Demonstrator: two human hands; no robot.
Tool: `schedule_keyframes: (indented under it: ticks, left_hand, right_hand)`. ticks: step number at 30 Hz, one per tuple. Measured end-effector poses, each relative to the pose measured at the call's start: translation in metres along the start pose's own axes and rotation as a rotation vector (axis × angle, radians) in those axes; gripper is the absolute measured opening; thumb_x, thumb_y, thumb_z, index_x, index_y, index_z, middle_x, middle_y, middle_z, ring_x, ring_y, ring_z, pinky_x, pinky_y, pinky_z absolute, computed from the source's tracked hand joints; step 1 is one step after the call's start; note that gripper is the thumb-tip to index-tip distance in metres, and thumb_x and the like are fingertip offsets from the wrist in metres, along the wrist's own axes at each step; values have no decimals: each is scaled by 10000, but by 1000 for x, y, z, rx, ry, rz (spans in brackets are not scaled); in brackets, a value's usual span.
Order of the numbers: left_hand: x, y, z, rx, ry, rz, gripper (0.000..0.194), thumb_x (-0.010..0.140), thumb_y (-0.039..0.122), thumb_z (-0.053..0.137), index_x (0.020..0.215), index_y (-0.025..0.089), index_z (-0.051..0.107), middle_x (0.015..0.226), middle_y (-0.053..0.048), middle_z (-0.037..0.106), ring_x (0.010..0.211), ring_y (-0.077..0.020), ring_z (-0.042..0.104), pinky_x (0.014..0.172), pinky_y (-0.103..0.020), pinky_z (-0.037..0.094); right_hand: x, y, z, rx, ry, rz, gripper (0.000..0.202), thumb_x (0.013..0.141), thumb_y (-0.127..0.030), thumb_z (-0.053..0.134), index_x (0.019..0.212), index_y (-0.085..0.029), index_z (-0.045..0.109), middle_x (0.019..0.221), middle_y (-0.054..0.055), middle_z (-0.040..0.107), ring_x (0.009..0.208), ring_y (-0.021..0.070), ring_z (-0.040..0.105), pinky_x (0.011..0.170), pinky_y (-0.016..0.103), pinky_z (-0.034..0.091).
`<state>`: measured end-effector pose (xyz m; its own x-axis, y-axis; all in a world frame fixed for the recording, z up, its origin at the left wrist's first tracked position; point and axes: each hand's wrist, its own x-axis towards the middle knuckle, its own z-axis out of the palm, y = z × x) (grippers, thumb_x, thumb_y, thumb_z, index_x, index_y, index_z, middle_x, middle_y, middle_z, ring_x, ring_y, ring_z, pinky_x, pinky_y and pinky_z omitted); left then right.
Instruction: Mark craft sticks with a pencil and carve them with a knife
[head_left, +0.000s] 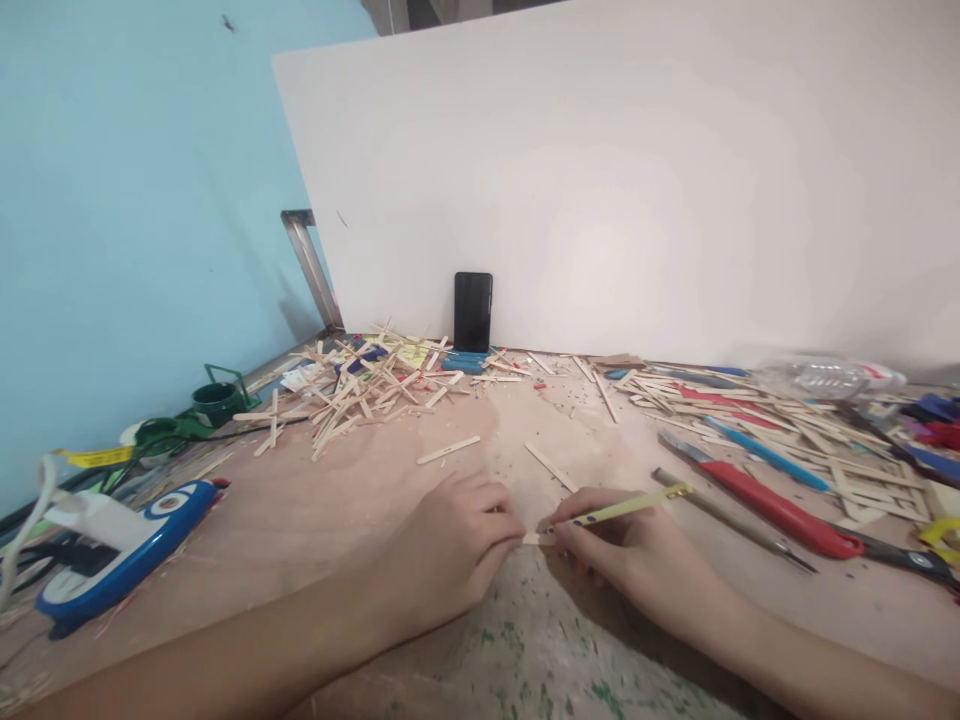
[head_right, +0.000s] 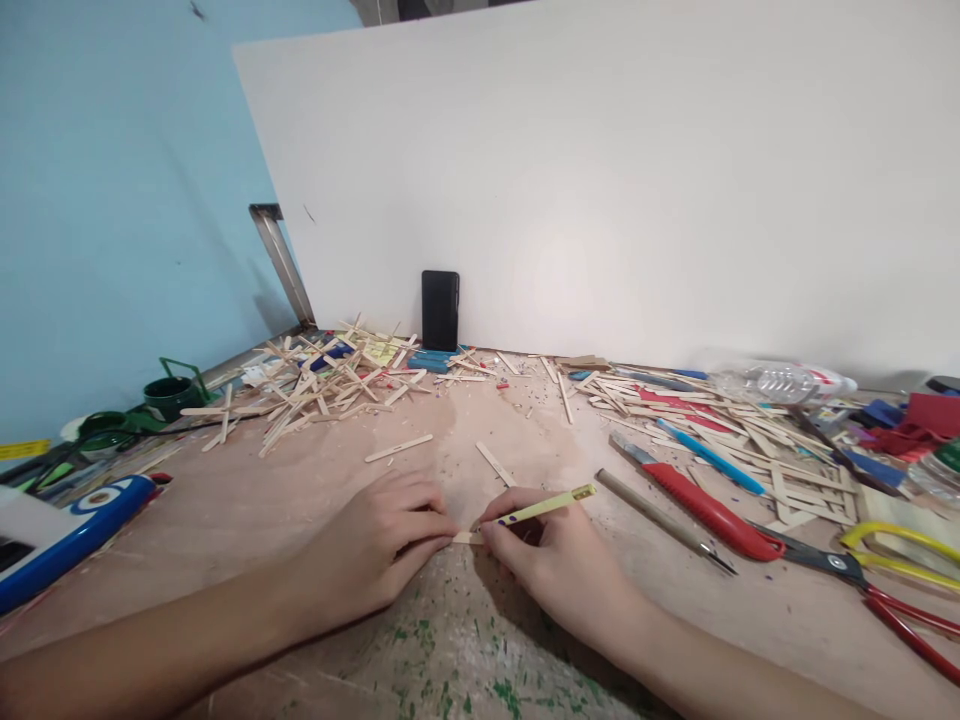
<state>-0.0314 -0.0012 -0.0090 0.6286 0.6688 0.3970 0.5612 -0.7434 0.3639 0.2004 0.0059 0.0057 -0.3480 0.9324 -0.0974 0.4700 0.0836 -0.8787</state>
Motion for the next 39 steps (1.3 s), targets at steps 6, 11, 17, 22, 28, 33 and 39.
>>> schedule_keyframes:
  ticks: [6, 11, 17, 22, 28, 33, 39]
  left_hand:
    - [0, -1, 1, 2, 12, 5, 211, 1013, 124, 588, 887, 167, 752, 887, -31, 687, 861, -183, 602, 793, -317, 435]
    - [0, -4, 3, 2, 18, 11, 213, 1014, 123, 590, 882, 163, 752, 875, -28, 681, 850, -179, 601, 780, -315, 435]
    - [-1, -2, 2, 8, 15, 12, 228, 1014, 126, 585, 874, 160, 761, 873, -36, 679, 847, -186, 599, 788, -324, 434]
    - [-1, -1, 1, 15, 9, 11, 235, 1022, 132, 573, 884, 160, 761, 878, -38, 680, 853, -188, 596, 784, -323, 434]
    - [0, -2, 1, 26, 7, 17, 223, 1019, 127, 579, 894, 166, 760, 885, -32, 687, 863, -189, 596, 802, -323, 438]
    - [0, -2, 1, 34, 8, 17, 212, 1010, 130, 600, 872, 162, 758, 881, -34, 688, 861, -187, 604, 804, -318, 443]
    - [0, -4, 2, 39, 2, 11, 209, 1008, 133, 599, 885, 166, 765, 883, -37, 692, 857, -187, 613, 804, -315, 451]
  right_hand:
    - [0, 0, 0, 1, 1, -9, 251, 892, -419, 621, 844, -223, 769, 726, 47, 724, 659, 212, 646, 609, 317, 514]
    - [1, -1, 0, -1, 1, -14, 257, 884, -417, 619, 846, -211, 768, 721, 47, 724, 653, 210, 655, 599, 311, 517]
    - [0, -5, -1, -2, 10, -22, 220, 875, -399, 621, 807, -246, 764, 705, 47, 721, 627, 219, 647, 577, 327, 507]
    - [-1, -4, 0, -3, 18, -27, 216, 872, -406, 635, 805, -250, 769, 707, 53, 724, 639, 230, 656, 591, 340, 516]
    - [0, -2, 1, 0, 20, -24, 222, 884, -411, 638, 820, -252, 780, 726, 55, 733, 627, 218, 640, 580, 336, 511]
    - [0, -1, 0, -2, 19, -22, 251, 869, -440, 642, 818, -233, 772, 715, 54, 731, 626, 211, 640, 577, 323, 511]
    - [2, 0, 0, -11, 12, -27, 299, 874, -456, 630, 846, -202, 785, 752, 56, 745, 622, 186, 633, 570, 293, 504]
